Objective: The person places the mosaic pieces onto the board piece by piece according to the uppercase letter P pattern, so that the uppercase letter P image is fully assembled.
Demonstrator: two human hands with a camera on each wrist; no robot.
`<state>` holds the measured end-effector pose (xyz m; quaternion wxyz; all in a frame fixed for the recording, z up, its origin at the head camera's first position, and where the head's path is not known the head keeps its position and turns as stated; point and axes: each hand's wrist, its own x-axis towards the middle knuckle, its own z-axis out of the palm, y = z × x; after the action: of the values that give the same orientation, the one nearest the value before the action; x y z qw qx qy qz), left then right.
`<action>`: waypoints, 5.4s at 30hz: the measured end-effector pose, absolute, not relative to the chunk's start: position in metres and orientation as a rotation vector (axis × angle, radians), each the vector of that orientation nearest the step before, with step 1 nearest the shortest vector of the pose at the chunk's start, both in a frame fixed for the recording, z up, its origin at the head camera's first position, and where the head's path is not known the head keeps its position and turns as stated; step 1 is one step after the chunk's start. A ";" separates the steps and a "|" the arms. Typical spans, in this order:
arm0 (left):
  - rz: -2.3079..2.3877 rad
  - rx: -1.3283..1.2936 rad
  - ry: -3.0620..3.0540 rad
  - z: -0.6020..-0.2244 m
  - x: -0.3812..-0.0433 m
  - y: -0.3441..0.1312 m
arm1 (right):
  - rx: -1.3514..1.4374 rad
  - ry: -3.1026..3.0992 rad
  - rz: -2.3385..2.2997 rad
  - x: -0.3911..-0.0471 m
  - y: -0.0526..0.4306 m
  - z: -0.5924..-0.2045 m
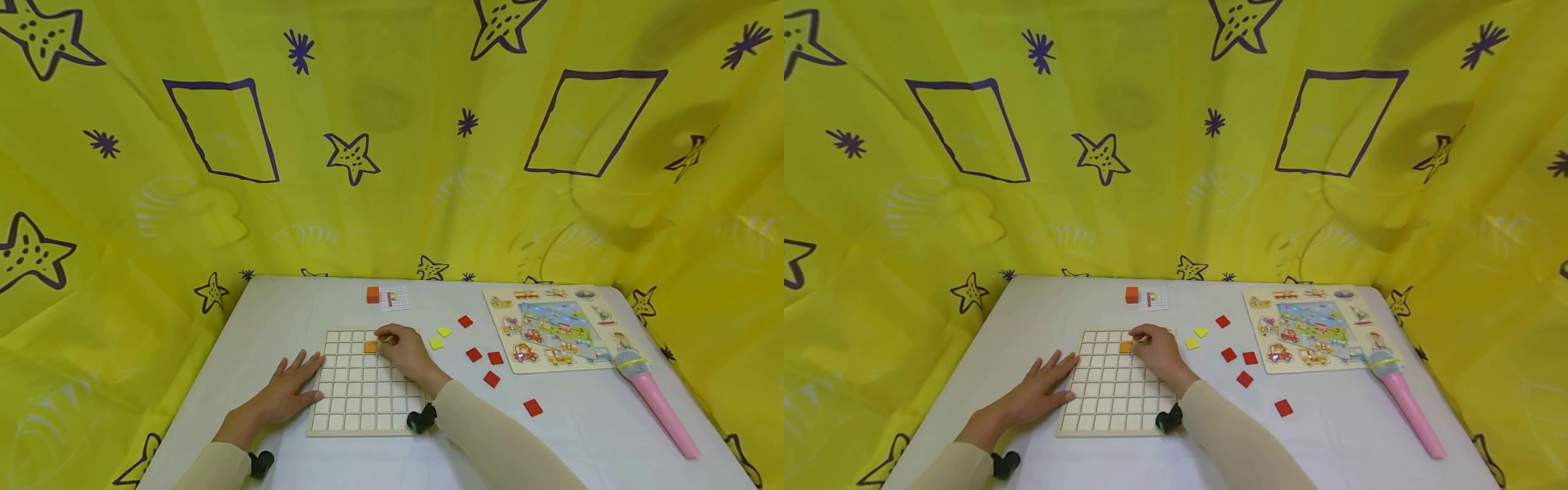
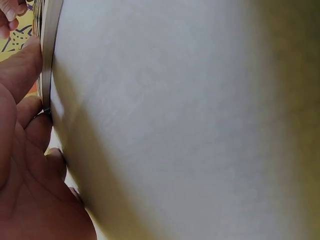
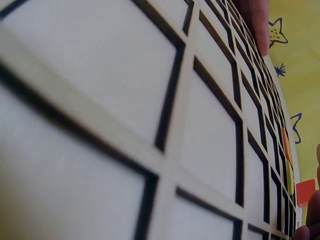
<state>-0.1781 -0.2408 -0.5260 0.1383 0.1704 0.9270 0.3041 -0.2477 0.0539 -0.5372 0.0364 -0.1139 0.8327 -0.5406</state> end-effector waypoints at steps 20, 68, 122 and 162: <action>0.718 0.565 2.728 -0.524 -0.180 -0.242 | -0.230 2.517 -1.755 -0.237 0.086 -0.517; 0.823 0.475 2.694 -0.526 -0.178 -0.241 | -0.050 2.678 -1.499 -0.227 0.230 -0.514; 0.824 0.519 2.704 -0.527 -0.177 -0.242 | 0.023 2.752 -1.334 -0.269 0.217 -0.528; 0.839 0.465 2.692 -0.524 -0.179 -0.241 | -0.186 2.626 -1.808 -0.243 0.097 -0.525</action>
<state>-0.1793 -0.2412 -0.5237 0.1411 0.1611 0.9325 0.2907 -0.2427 0.0965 -0.5251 -0.0261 -0.0584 0.8219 -0.5660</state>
